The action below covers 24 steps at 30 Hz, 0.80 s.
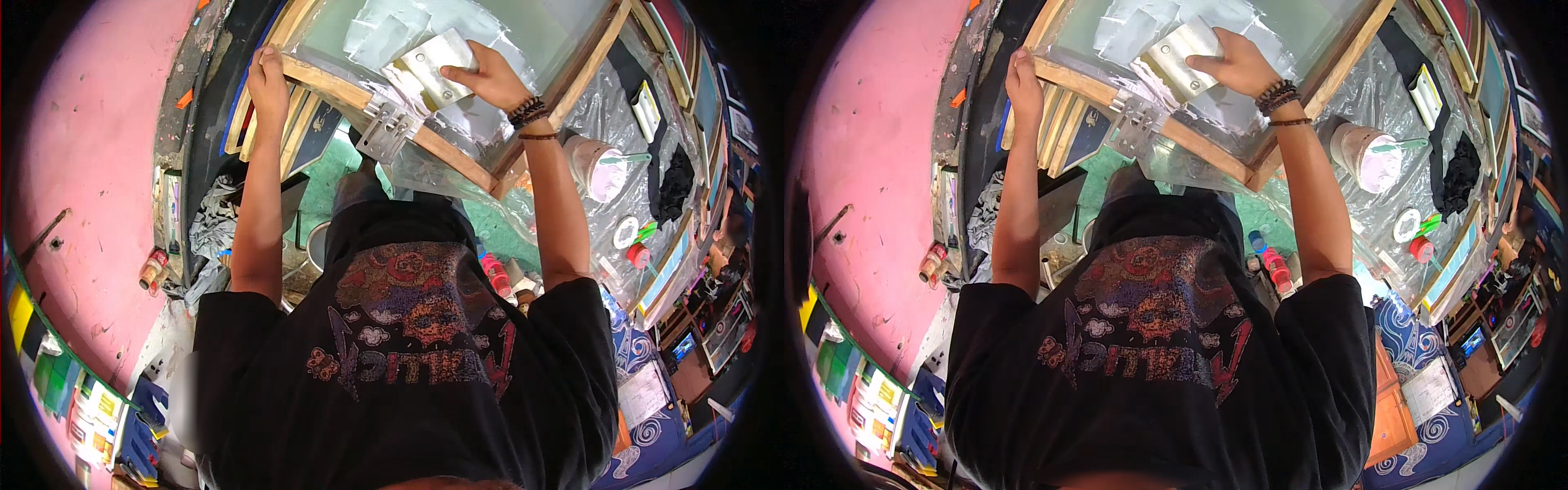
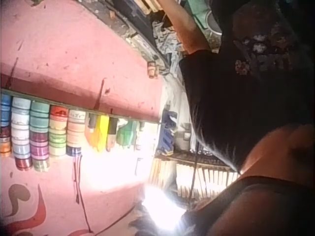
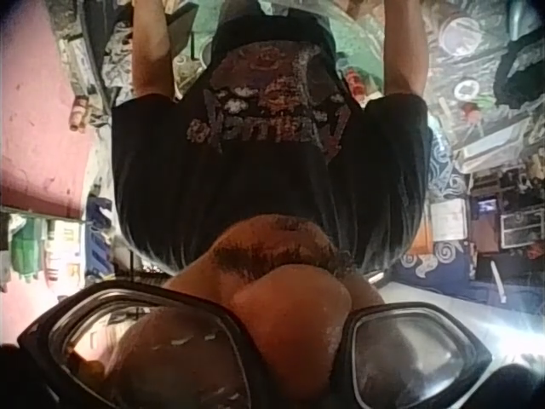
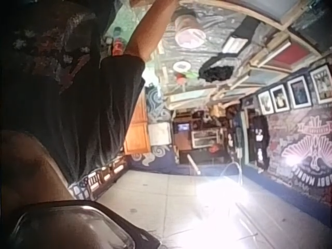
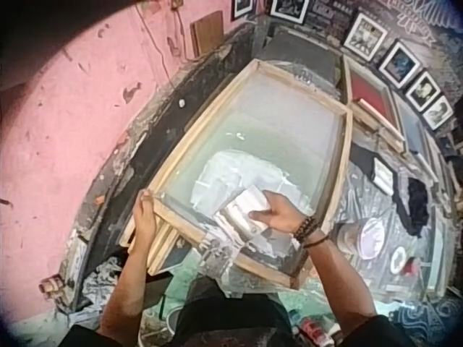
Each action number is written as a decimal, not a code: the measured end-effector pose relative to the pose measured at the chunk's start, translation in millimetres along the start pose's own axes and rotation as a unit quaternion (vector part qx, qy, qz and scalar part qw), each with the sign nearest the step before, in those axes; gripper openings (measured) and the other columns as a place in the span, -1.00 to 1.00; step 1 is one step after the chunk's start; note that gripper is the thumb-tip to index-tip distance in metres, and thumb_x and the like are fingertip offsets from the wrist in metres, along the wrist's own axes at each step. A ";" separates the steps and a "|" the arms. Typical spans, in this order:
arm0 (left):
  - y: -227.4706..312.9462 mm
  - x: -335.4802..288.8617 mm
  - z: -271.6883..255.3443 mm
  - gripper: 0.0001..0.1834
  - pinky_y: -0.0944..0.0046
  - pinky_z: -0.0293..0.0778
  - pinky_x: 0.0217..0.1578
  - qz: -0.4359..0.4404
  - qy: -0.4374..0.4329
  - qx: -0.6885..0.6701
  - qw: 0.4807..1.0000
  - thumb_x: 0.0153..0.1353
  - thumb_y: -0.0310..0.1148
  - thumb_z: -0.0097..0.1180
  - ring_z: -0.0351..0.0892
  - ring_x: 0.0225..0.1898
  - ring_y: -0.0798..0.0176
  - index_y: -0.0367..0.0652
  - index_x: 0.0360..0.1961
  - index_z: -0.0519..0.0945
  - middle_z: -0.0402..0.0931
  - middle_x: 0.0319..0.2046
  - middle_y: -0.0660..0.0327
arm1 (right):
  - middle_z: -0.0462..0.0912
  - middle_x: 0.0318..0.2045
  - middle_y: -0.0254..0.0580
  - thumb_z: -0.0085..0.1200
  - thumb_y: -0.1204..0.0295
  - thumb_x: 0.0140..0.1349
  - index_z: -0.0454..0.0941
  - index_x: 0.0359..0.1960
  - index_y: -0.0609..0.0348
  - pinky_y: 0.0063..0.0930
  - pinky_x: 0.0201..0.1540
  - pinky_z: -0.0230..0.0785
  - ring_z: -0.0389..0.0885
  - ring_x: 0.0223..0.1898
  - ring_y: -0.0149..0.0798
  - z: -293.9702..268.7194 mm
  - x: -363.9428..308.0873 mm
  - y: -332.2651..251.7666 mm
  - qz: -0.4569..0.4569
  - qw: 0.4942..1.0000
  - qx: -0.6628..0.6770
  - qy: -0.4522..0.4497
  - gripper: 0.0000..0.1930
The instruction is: Screen printing graphics onto a surface and then cleaning the squeegee and ink container.
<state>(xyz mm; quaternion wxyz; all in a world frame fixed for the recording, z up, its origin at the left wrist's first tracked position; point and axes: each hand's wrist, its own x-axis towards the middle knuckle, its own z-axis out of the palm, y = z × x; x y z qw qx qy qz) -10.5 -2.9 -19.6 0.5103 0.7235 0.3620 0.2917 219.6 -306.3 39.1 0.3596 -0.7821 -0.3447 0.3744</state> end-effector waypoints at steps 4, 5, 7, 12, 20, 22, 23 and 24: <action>4.1 -1.3 3.3 -0.47 0.24 0.40 -0.10 -0.002 0.011 0.012 1.000 0.50 -0.02 -0.07 0.46 -0.23 0.26 -0.40 -0.06 0.57 0.56 -0.33 0.14 | 0.75 -0.20 0.05 0.34 0.05 0.23 0.57 0.05 0.36 -0.30 -0.11 0.57 0.75 -0.22 -0.17 7.9 -0.1 -0.6 0.008 0.999 0.010 0.041 -0.41; 2.5 -1.0 3.1 -0.46 0.24 0.40 -0.09 0.002 0.015 0.012 1.000 0.50 -0.01 -0.06 0.47 -0.22 0.26 -0.40 -0.05 0.58 0.57 -0.32 0.13 | 0.75 -0.23 0.04 0.34 0.05 0.23 0.56 0.05 0.37 -0.32 -0.17 0.58 0.76 -0.28 -0.19 9.5 0.2 -4.3 0.018 0.999 0.023 0.046 -0.40; 3.1 -0.4 2.5 -0.46 0.23 0.41 -0.07 0.008 0.021 0.012 1.000 0.49 -0.01 -0.06 0.49 -0.21 0.25 -0.40 -0.05 0.58 0.58 -0.31 0.13 | 0.75 -0.25 0.01 0.34 0.06 0.24 0.56 0.05 0.37 -0.35 -0.24 0.59 0.76 -0.32 -0.22 14.8 1.5 -5.4 0.027 0.997 0.044 0.055 -0.40; 13.8 -4.5 0.7 -0.46 0.32 0.36 0.04 -0.024 -0.015 0.031 0.999 0.56 -0.02 -0.13 0.44 -0.09 0.33 -0.39 0.01 0.56 0.55 -0.21 0.21 | 0.75 -0.30 -0.05 0.36 0.10 0.24 0.55 0.03 0.38 -0.45 -0.38 0.61 0.75 -0.41 -0.30 35.6 0.2 -8.6 0.046 0.986 0.123 0.104 -0.43; 5.9 -3.9 3.1 -0.43 0.09 0.40 0.08 -0.034 0.017 0.027 0.999 0.48 -0.01 -0.02 0.56 -0.04 -0.04 -0.42 0.07 0.59 0.62 -0.13 -0.12 | 0.76 -0.35 0.00 0.39 0.13 0.19 0.60 -0.11 0.42 -0.35 -0.30 0.60 0.76 -0.36 -0.24 66.7 -0.8 -18.8 0.052 0.953 0.201 0.220 -0.48; 3.4 -3.3 -0.7 -0.39 0.09 0.41 0.08 -0.048 0.002 0.000 0.999 0.48 0.02 -0.02 0.57 -0.04 -0.04 -0.43 0.10 0.58 0.62 -0.11 -0.12 | 0.76 -0.35 0.01 0.39 0.16 0.19 0.61 -0.10 0.42 -0.32 -0.26 0.58 0.76 -0.35 -0.21 72.7 0.9 -22.0 0.058 0.960 0.083 0.263 -0.50; -6.2 -1.6 -1.8 -0.38 0.08 0.41 0.08 -0.039 0.014 0.034 0.999 0.48 0.03 -0.03 0.57 -0.03 -0.04 -0.44 0.11 0.57 0.62 -0.11 -0.12 | 0.76 -0.35 0.01 0.39 0.16 0.19 0.61 -0.10 0.42 -0.32 -0.26 0.58 0.76 -0.35 -0.21 77.0 2.2 -27.7 0.056 0.960 0.082 0.263 -0.50; -15.6 0.4 -3.6 -0.36 0.07 0.41 0.08 -0.030 0.025 0.068 0.997 0.48 0.05 -0.03 0.57 -0.01 -0.04 -0.44 0.11 0.57 0.62 -0.10 -0.12 | 0.76 -0.33 -0.01 0.40 0.19 0.18 0.62 -0.10 0.41 -0.33 -0.24 0.57 0.75 -0.33 -0.22 83.7 4.0 -34.0 0.086 0.953 0.112 0.268 -0.52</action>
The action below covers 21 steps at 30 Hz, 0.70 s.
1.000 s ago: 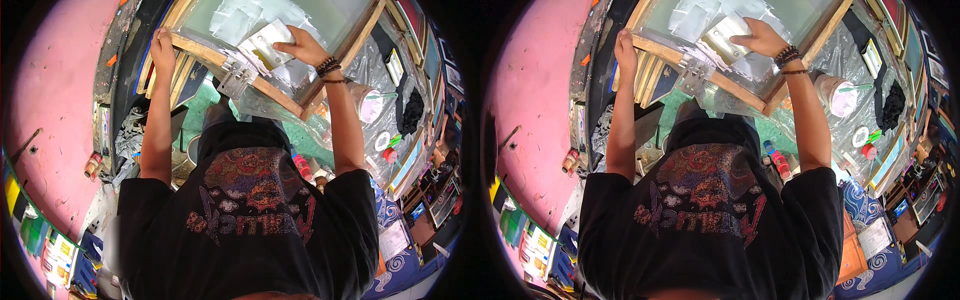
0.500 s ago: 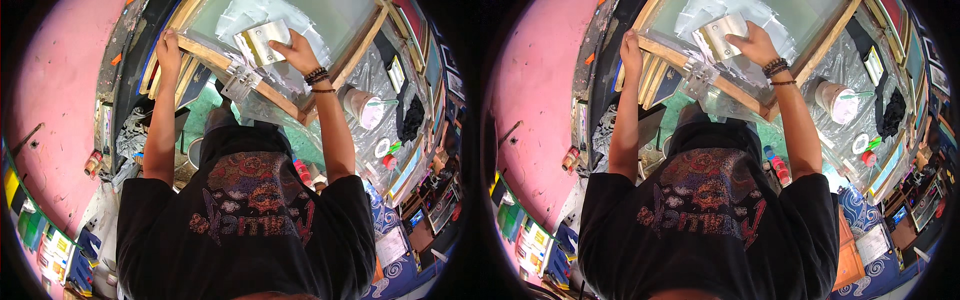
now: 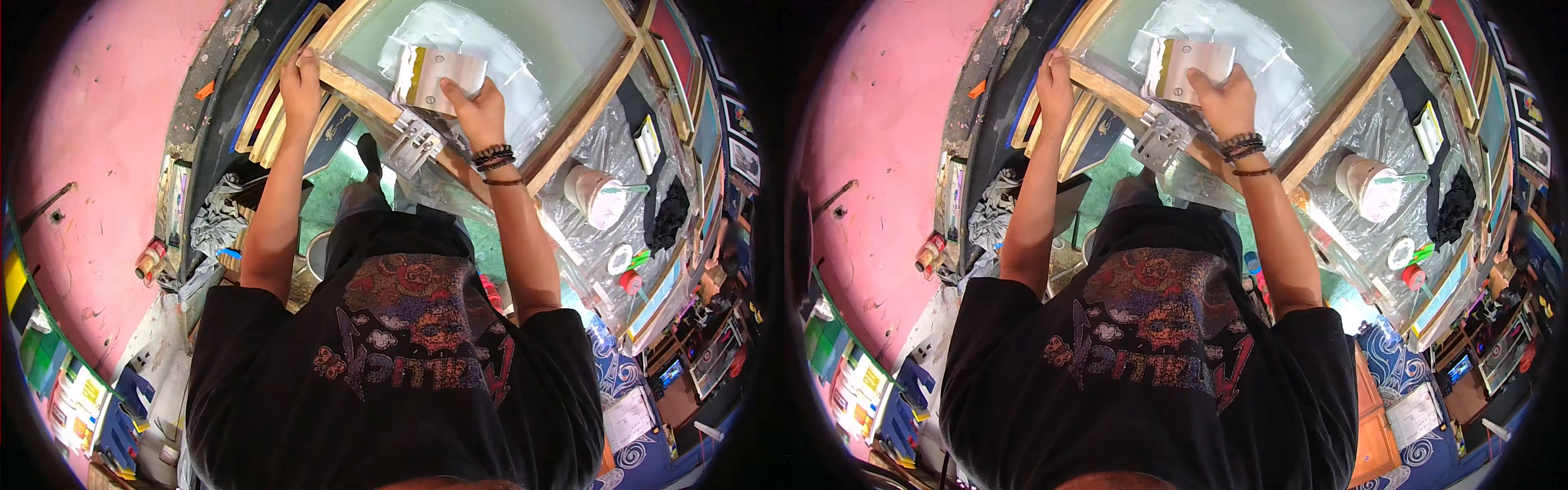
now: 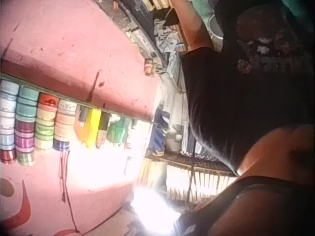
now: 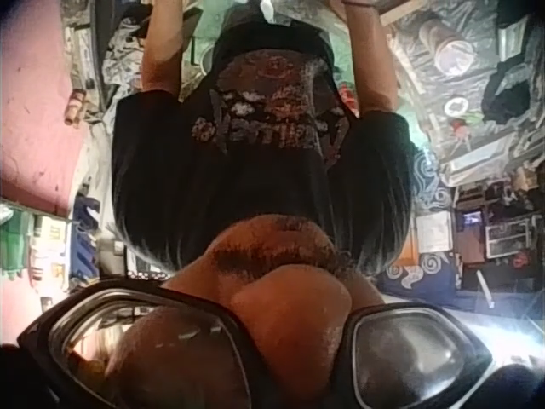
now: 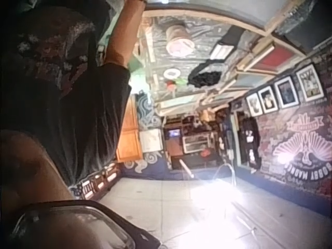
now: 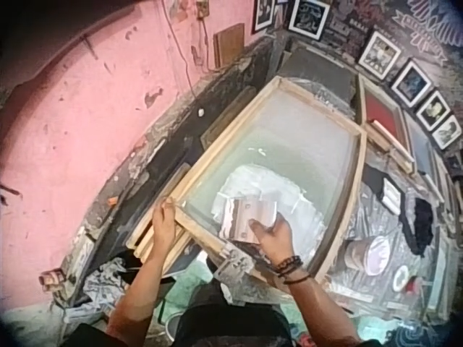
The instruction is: Screen printing graphics onto a surface and then cleaning the squeegee and ink container.
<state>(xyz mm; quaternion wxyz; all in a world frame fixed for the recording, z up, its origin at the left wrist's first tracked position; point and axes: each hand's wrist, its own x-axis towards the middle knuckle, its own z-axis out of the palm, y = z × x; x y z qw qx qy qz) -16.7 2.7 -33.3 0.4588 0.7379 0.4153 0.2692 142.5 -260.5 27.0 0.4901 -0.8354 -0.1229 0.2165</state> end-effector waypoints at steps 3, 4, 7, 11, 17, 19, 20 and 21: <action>19.9 -4.2 4.4 -0.35 0.03 0.40 0.10 -0.033 -0.029 -0.021 0.999 0.47 0.07 -0.04 0.56 0.02 -0.10 -0.42 0.13 0.57 0.61 -0.11 -0.16 | 0.76 -0.28 -0.06 0.42 0.26 0.17 0.63 -0.08 0.41 -0.35 -0.20 0.56 0.73 -0.29 -0.25 16.8 -9.2 -6.1 0.040 0.995 0.094 0.024 -0.55; 16.1 -0.6 1.7 -0.35 0.03 0.40 0.10 -0.030 -0.026 -0.022 0.999 0.47 0.07 -0.04 0.56 0.02 -0.10 -0.42 0.13 0.57 0.61 -0.11 -0.16 | 0.76 -0.24 -0.08 0.43 0.29 0.17 0.63 -0.07 0.42 -0.37 -0.17 0.56 0.72 -0.26 -0.26 22.7 -10.6 -12.2 0.035 0.985 0.170 0.025 -0.56; 9.3 3.3 -1.7 -0.37 -0.04 0.38 0.13 0.020 -0.055 -0.008 0.998 0.47 0.06 -0.05 0.53 0.03 -0.22 -0.38 0.12 0.59 0.59 -0.04 -0.26 | 0.74 -0.11 -0.10 0.40 0.38 0.21 0.61 0.02 0.40 -0.39 -0.03 0.51 0.69 -0.12 -0.28 17.7 -16.7 -33.9 0.100 0.962 0.252 0.012 -0.58; 18.9 3.4 -8.3 -0.36 -0.03 0.36 0.18 0.044 -0.039 0.006 0.998 0.48 0.07 -0.06 0.52 0.11 -0.25 -0.39 0.10 0.59 0.57 0.01 -0.31 | 0.67 0.05 -0.03 0.36 0.42 0.26 0.49 0.17 0.45 -0.33 0.08 0.50 0.64 0.03 -0.21 -7.2 -21.2 -43.2 0.146 0.931 0.335 0.019 -0.48; 18.3 3.6 -11.0 -0.35 -0.01 0.36 0.20 0.046 -0.064 -0.004 0.997 0.47 0.08 -0.05 0.52 0.13 -0.25 -0.40 0.10 0.59 0.57 0.03 -0.31 | 0.62 0.11 -0.11 0.24 0.46 0.35 0.43 0.23 0.42 -0.31 0.19 0.48 0.63 0.11 -0.22 -46.3 -43.1 -55.9 0.122 0.921 0.366 0.051 -0.53; 18.9 5.5 -13.7 -0.37 -0.01 0.36 0.20 0.054 -0.066 -0.002 0.996 0.48 0.07 -0.05 0.52 0.13 -0.24 -0.39 0.10 0.59 0.58 0.04 -0.29 | 0.62 0.12 -0.13 0.21 0.49 0.35 0.44 0.23 0.40 -0.32 0.19 0.48 0.62 0.13 -0.24 -53.6 -50.0 -52.1 0.096 0.907 0.406 0.065 -0.55; 20.0 6.6 -15.3 -0.40 0.00 0.36 0.19 0.066 -0.075 -0.010 0.995 0.49 0.04 -0.06 0.53 0.12 -0.22 -0.38 0.08 0.60 0.58 0.03 -0.25 | 0.62 0.12 -0.13 0.21 0.49 0.35 0.44 0.23 0.40 -0.32 0.19 0.48 0.62 0.13 -0.24 -57.0 -54.3 -50.5 0.094 0.907 0.405 0.071 -0.55; 21.0 7.4 -17.0 -0.43 0.01 0.36 0.19 0.079 -0.084 -0.019 0.993 0.50 0.01 -0.07 0.53 0.11 -0.19 -0.37 0.06 0.61 0.59 0.02 -0.21 | 0.63 0.12 -0.14 0.19 0.51 0.35 0.45 0.23 0.38 -0.31 0.19 0.48 0.62 0.14 -0.23 -60.2 -58.9 -48.7 0.082 0.899 0.424 0.078 -0.56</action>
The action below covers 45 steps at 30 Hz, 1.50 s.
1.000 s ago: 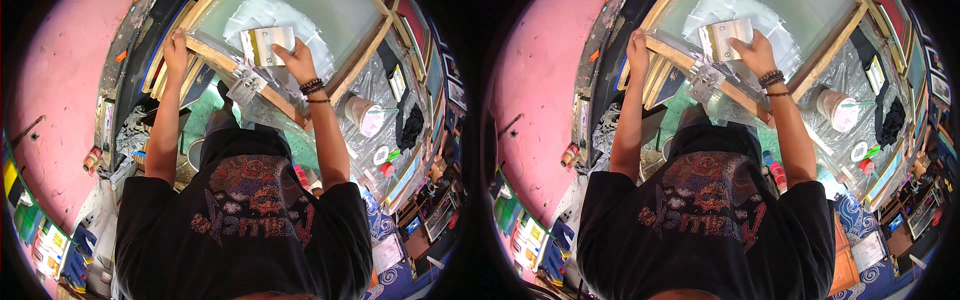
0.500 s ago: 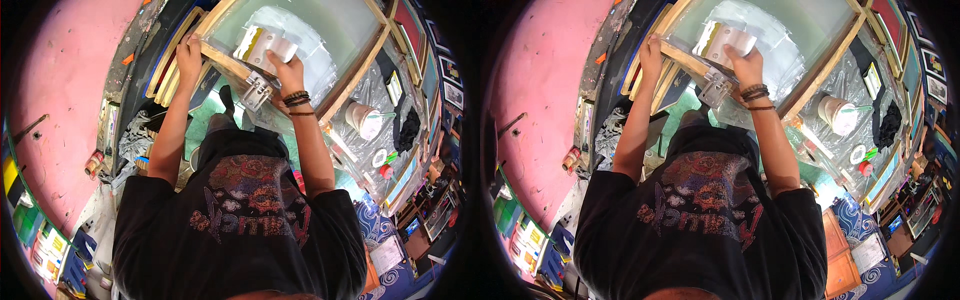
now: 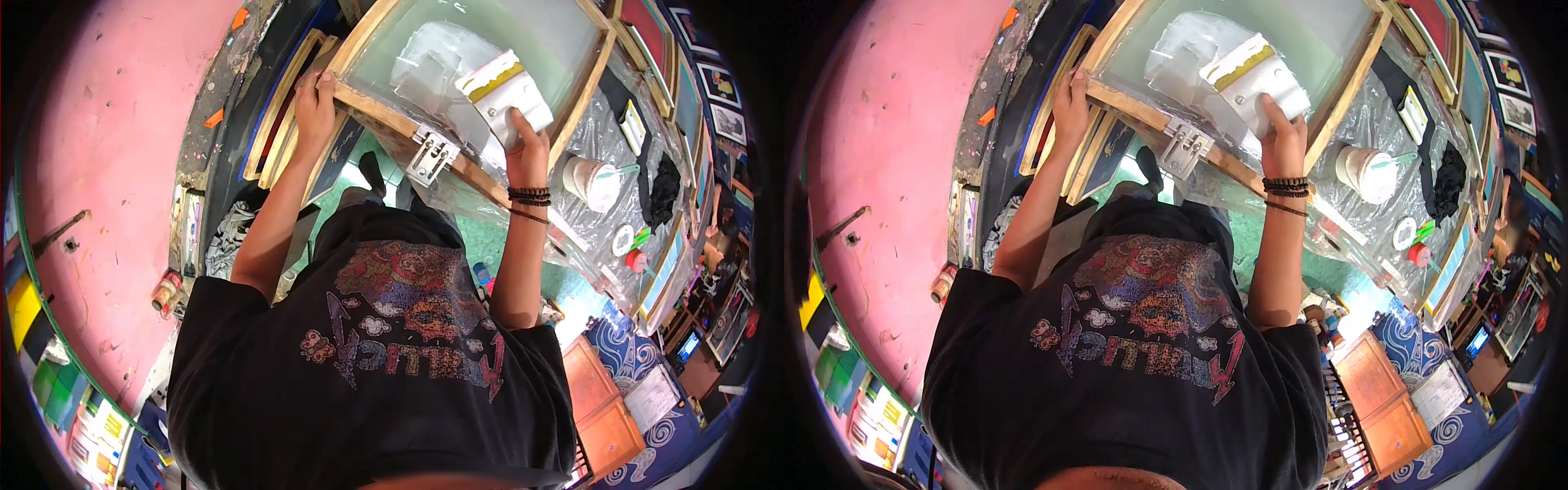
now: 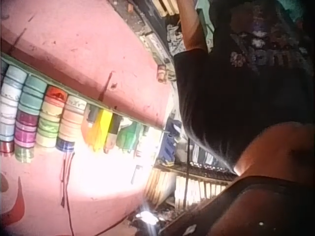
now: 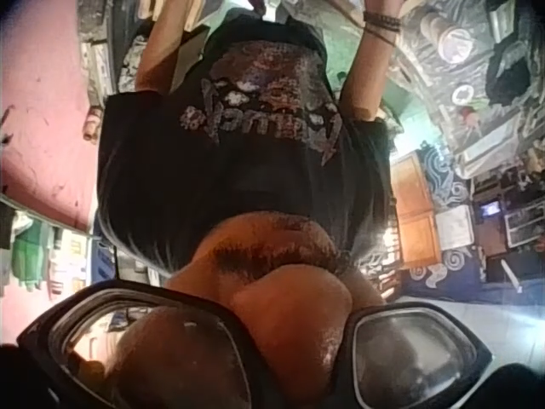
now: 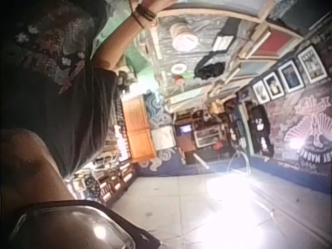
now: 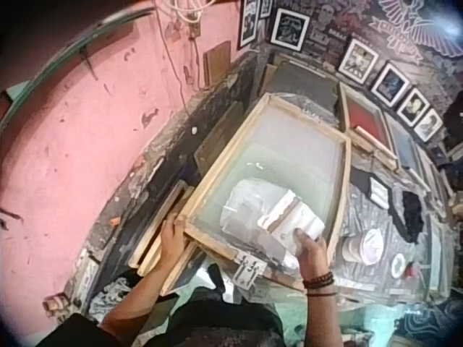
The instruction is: Screen printing graphics onto a surface and then cleaning the squeegee and ink container.
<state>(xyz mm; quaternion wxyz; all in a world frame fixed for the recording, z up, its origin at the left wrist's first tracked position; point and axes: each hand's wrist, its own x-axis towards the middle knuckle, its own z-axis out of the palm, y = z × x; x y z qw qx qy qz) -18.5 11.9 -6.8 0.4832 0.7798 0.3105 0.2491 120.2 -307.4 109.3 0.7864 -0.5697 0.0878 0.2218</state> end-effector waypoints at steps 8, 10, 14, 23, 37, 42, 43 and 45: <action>-0.8 -2.0 -8.7 -0.55 0.06 0.36 0.16 0.039 0.003 -0.015 0.999 0.55 -0.12 -0.12 0.52 0.09 -0.12 -0.31 0.10 0.58 0.52 0.02 -0.10 | 0.58 0.19 -0.09 0.12 0.53 0.34 0.35 0.31 0.35 -0.21 0.27 0.44 0.60 0.19 -0.14 -34.9 -29.9 -9.7 -0.082 0.995 0.056 0.009 -0.49; 3.8 -5.5 -10.9 -0.55 0.06 0.36 0.17 0.039 0.011 -0.008 0.999 0.55 -0.12 -0.12 0.52 0.10 -0.13 -0.31 0.09 0.58 0.52 0.02 -0.10 | 0.56 0.22 -0.09 0.13 0.50 0.34 0.33 0.33 0.34 -0.19 0.33 0.38 0.56 0.23 -0.13 -45.8 -36.7 -15.0 -0.104 0.993 0.056 0.021 -0.46; 8.6 -14.8 -17.9 -0.57 0.08 0.34 0.12 0.059 0.051 0.056 0.995 0.57 -0.18 -0.17 0.48 0.03 -0.03 -0.33 0.11 0.55 0.49 -0.05 -0.05 | 0.50 0.28 -0.07 0.11 0.51 0.33 0.30 0.37 0.31 -0.16 0.38 0.30 0.48 0.30 -0.13 -60.4 -52.1 -38.5 -0.144 0.987 0.069 0.027 -0.43; 100.7 -39.0 2.0 -0.62 0.02 0.29 -0.07 0.218 0.107 0.122 0.962 0.38 -0.24 0.18 0.33 -0.17 0.03 -0.31 0.07 0.55 0.36 -0.21 0.03 | 0.47 0.29 -0.10 0.14 0.50 0.34 0.25 0.42 0.27 -0.12 0.34 0.35 0.48 0.30 -0.12 -167.5 -80.7 -95.0 -0.226 0.968 0.078 0.078 -0.38; 266.6 -179.9 234.3 -0.65 0.13 0.49 -0.08 0.248 -0.308 -0.091 0.914 0.22 -0.47 0.27 0.54 -0.12 0.07 -0.22 0.04 0.58 0.49 -0.18 0.09 | 0.59 -0.17 -0.21 0.35 0.61 0.24 0.41 -0.07 0.23 -0.48 -0.02 0.45 0.54 -0.14 -0.37 -354.4 -126.5 -112.7 -0.362 0.828 -0.350 0.248 -0.65; 259.3 -231.8 323.9 -0.39 0.16 0.50 0.08 0.120 -0.394 -0.086 0.907 0.15 -0.54 0.30 0.53 0.09 0.11 -0.23 0.26 0.43 0.51 0.08 0.03 | 0.66 0.14 0.12 0.35 0.65 0.09 0.43 -0.19 0.22 -0.03 0.32 0.38 0.58 0.26 0.15 -383.0 -107.3 -91.9 -0.447 0.757 -0.451 0.151 -0.67; 248.5 -237.7 338.5 -0.27 0.16 0.50 0.11 0.096 -0.379 -0.075 0.917 0.12 -0.55 0.33 0.52 0.14 0.10 -0.22 0.35 0.35 0.49 0.16 0.01 | 0.65 0.16 0.10 0.37 0.63 0.02 0.44 -0.18 0.22 0.06 0.35 0.35 0.57 0.28 0.19 -388.7 -103.3 -89.3 -0.460 0.728 -0.493 0.127 -0.63; 237.9 -243.1 364.4 -0.08 0.12 0.47 0.17 0.114 -0.380 -0.032 0.918 0.05 -0.49 0.41 0.48 0.23 0.02 -0.19 0.43 0.21 0.43 0.25 -0.04 | 0.64 0.19 0.08 0.41 0.57 -0.08 0.44 -0.18 0.20 0.16 0.36 0.32 0.52 0.30 0.23 -399.5 -102.1 -86.4 -0.451 0.719 -0.520 0.095 -0.57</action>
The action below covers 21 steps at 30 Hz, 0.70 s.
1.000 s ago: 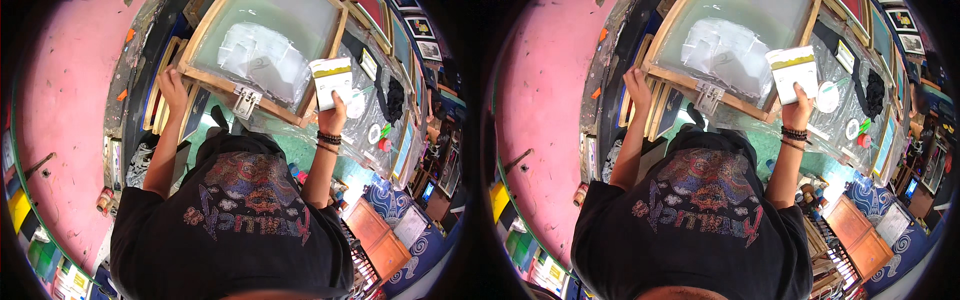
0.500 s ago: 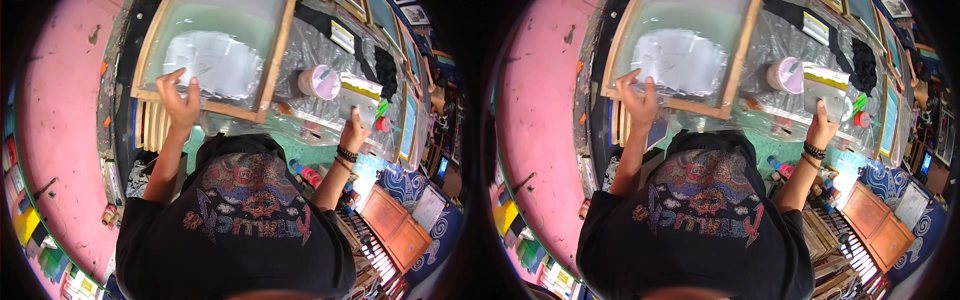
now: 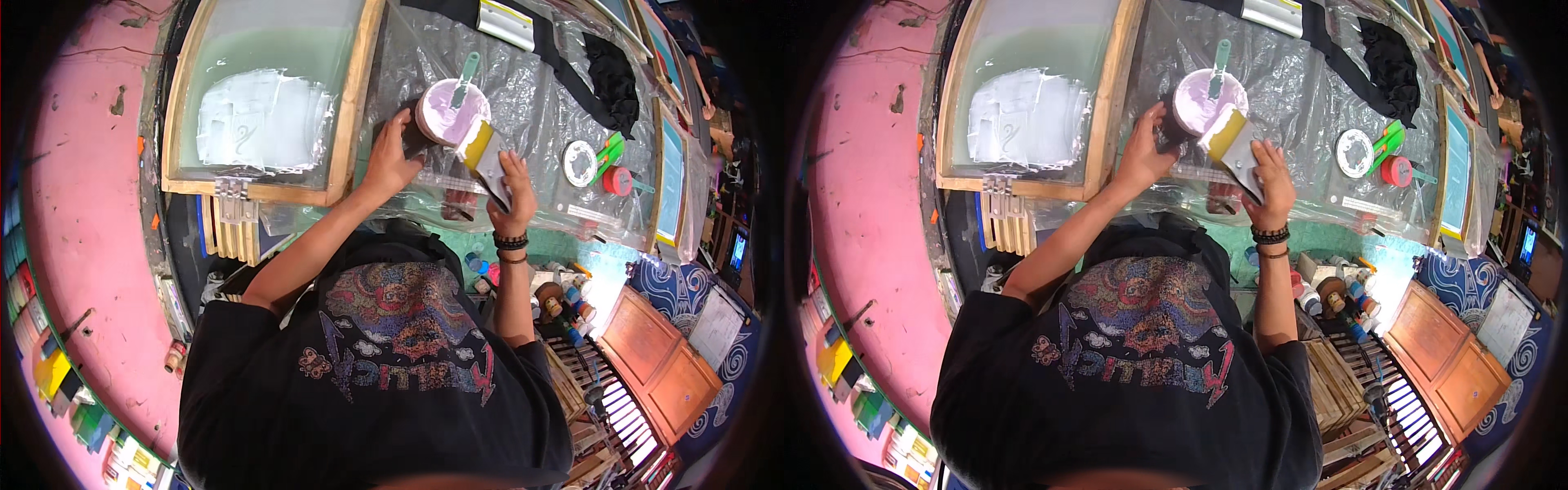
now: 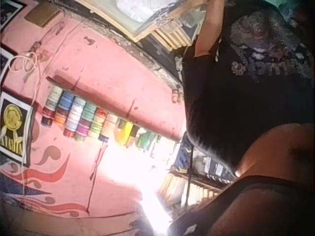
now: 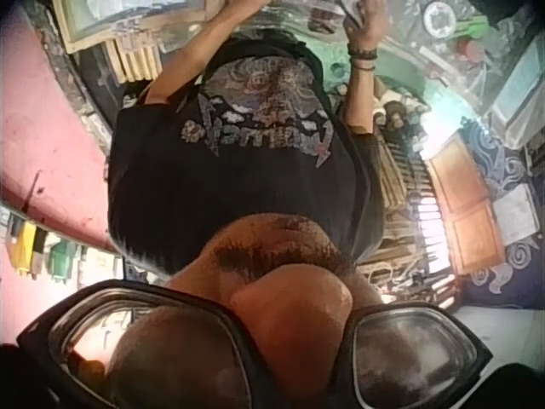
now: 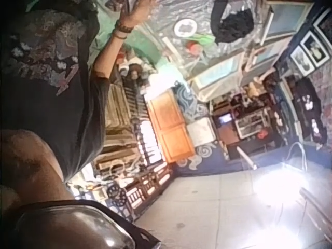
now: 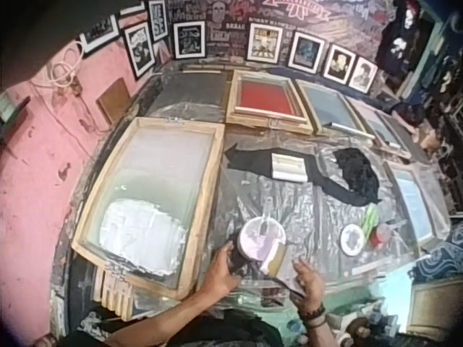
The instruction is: Screen printing graphics onto a surface and then cleaning the squeegee and ink container.
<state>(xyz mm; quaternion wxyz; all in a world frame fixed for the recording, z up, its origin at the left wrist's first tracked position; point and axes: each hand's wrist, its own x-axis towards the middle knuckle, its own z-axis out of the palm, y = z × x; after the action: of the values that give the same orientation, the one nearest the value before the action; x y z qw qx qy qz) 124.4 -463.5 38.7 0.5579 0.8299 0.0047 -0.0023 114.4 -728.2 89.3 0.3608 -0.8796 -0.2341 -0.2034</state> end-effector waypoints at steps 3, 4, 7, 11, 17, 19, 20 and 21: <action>-9.0 15.8 27.5 0.09 -0.05 0.31 0.35 0.003 0.038 0.070 0.997 -0.07 -0.33 0.54 0.34 0.35 -0.20 -0.26 0.45 0.16 0.33 0.31 -0.15 | 0.68 0.12 0.11 0.03 0.77 0.10 0.45 -0.22 0.25 0.19 0.31 0.38 0.61 0.22 0.23 2.4 -2.3 0.8 -0.039 0.999 -0.026 -0.006 -0.77; -12.1 21.7 32.8 0.09 -0.05 0.31 0.35 0.001 0.041 0.069 0.997 -0.07 -0.33 0.54 0.34 0.35 -0.20 -0.26 0.45 0.16 0.33 0.31 -0.15 | 0.68 0.12 0.11 0.03 0.77 0.10 0.45 -0.22 0.25 0.19 0.31 0.38 0.61 0.22 0.23 2.6 -7.0 7.7 -0.041 0.999 -0.024 -0.009 -0.77; -19.9 37.0 42.7 0.15 -0.05 0.28 0.37 0.103 0.072 0.061 0.990 -0.10 -0.24 0.58 0.33 0.36 -0.20 -0.30 0.45 0.14 0.32 0.32 -0.16 | 0.61 0.23 0.07 0.42 0.56 -0.12 0.44 -0.22 0.20 0.21 0.36 0.30 0.50 0.33 0.21 6.1 -15.1 22.7 -0.042 0.999 -0.012 -0.008 -0.57; -16.0 53.4 43.8 0.21 -0.03 0.29 0.35 0.122 0.081 0.071 0.987 -0.16 -0.12 0.63 0.33 0.36 -0.21 -0.30 0.44 0.15 0.32 0.31 -0.19 | 0.62 0.21 0.09 0.24 0.68 -0.09 0.45 -0.23 0.22 0.22 0.37 0.29 0.50 0.32 0.22 12.1 -18.9 29.2 -0.031 0.999 0.011 0.010 -0.65; -9.4 51.2 56.6 0.17 -0.02 0.31 0.33 0.087 0.073 -0.026 0.993 -0.19 -0.07 0.63 0.36 0.33 -0.19 -0.25 0.39 0.20 0.35 0.27 -0.18 | 0.63 0.20 0.08 0.08 0.73 -0.03 0.46 -0.21 0.24 0.22 0.38 0.28 0.51 0.32 0.22 18.1 -22.9 34.8 -0.016 1.000 -0.003 0.021 -0.70; -10.7 48.3 66.8 0.16 -0.03 0.31 0.32 0.084 0.107 -0.043 0.990 -0.19 -0.08 0.63 0.36 0.33 -0.18 -0.24 0.38 0.20 0.35 0.25 -0.16 | 0.63 0.20 0.07 0.08 0.74 -0.04 0.46 -0.20 0.23 0.22 0.38 0.28 0.51 0.31 0.23 19.7 -24.5 38.5 -0.020 0.999 -0.008 0.028 -0.68; -9.3 47.3 70.8 0.18 -0.02 0.33 0.31 0.082 0.122 -0.027 0.989 -0.24 -0.06 0.66 0.37 0.31 -0.16 -0.21 0.37 0.23 0.37 0.23 -0.09 | 0.63 0.20 0.07 0.09 0.74 -0.04 0.47 -0.19 0.23 0.22 0.37 0.28 0.52 0.31 0.23 19.8 -25.2 40.1 -0.020 0.999 -0.015 0.038 -0.67; -8.3 46.4 73.9 0.20 -0.01 0.34 0.30 0.080 0.138 -0.011 0.987 -0.30 -0.05 0.69 0.38 0.29 -0.14 -0.18 0.37 0.26 0.38 0.20 -0.02 | 0.63 0.20 0.07 0.09 0.74 -0.04 0.47 -0.19 0.23 0.22 0.37 0.28 0.52 0.31 0.23 20.3 -25.8 41.6 -0.021 0.999 -0.015 0.036 -0.67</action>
<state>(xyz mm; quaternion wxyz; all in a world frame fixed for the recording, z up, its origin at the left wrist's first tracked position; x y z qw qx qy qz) 170.8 -528.5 2.8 0.5593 0.8139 0.0154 0.1566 120.6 -746.4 40.0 0.3513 -0.8718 -0.2367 -0.2462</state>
